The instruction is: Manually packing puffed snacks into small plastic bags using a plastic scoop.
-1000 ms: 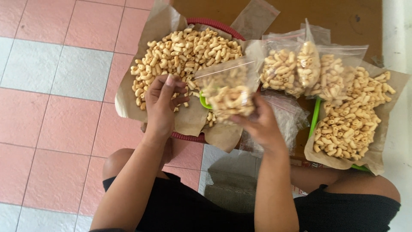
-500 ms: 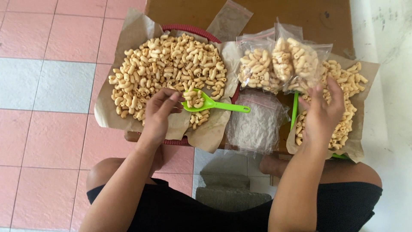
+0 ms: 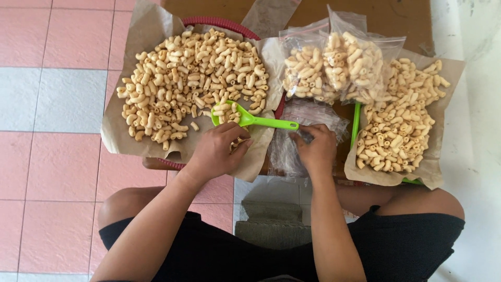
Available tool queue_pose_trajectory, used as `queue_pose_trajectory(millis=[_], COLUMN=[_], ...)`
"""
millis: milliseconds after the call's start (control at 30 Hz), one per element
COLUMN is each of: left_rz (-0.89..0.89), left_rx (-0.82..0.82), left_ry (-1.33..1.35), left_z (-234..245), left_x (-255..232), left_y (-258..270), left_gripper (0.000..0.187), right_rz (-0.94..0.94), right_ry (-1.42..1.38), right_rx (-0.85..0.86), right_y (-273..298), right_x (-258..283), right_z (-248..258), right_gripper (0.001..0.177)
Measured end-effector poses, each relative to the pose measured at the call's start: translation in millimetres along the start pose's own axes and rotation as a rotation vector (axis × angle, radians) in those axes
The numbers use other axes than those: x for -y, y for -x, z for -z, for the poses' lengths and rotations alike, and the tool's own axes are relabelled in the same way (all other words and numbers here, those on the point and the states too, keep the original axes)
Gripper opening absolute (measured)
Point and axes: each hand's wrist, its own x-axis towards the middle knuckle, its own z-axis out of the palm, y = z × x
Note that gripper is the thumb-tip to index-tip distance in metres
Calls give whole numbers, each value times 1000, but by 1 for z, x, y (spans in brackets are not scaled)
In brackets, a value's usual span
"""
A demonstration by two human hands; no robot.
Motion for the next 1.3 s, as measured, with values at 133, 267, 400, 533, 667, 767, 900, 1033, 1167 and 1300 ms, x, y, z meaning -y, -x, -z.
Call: queue_pose_trajectory(millis=[133, 267, 400, 533, 667, 767, 900, 1033, 1167, 1300], left_rz=[-11, -6, -33, -35, -44, -31, 13, 18, 94, 202], left_rx=[45, 55, 29, 15, 3, -4, -34, -51, -65, -55], left_ry=[-21, -34, -42, -38, -38, -8, 90, 179, 350, 514], left_z=[-1, 3, 6, 13, 16, 18, 19, 17, 9, 2], left_x=[4, 1, 3, 3, 3, 0, -8, -13, -8, -4], left_y=[0, 0, 1, 3, 6, 7, 6, 4, 7, 12], left_gripper=[8, 9, 8, 7, 8, 8, 9, 14, 32, 61], right_rz=[-79, -73, -134, -160, -141, -160, -214, -7, -47, -19], right_ry=[-14, 72, 29, -106, -221, -279, -401, -587, -756, -874], right_rx=[8, 19, 106, 121, 75, 67, 151, 232, 325, 406], right_y=[-1, 0, -2, 1, 4, 0, -4, -7, -4, 7], right_x=[-8, -8, 10, 5, 33, 53, 65, 58, 63, 122], right_z=[-10, -16, 1, 12, 50, 78, 115, 127, 123, 126], right_gripper=[10, 10, 18, 22, 27, 26, 21, 18, 24, 30])
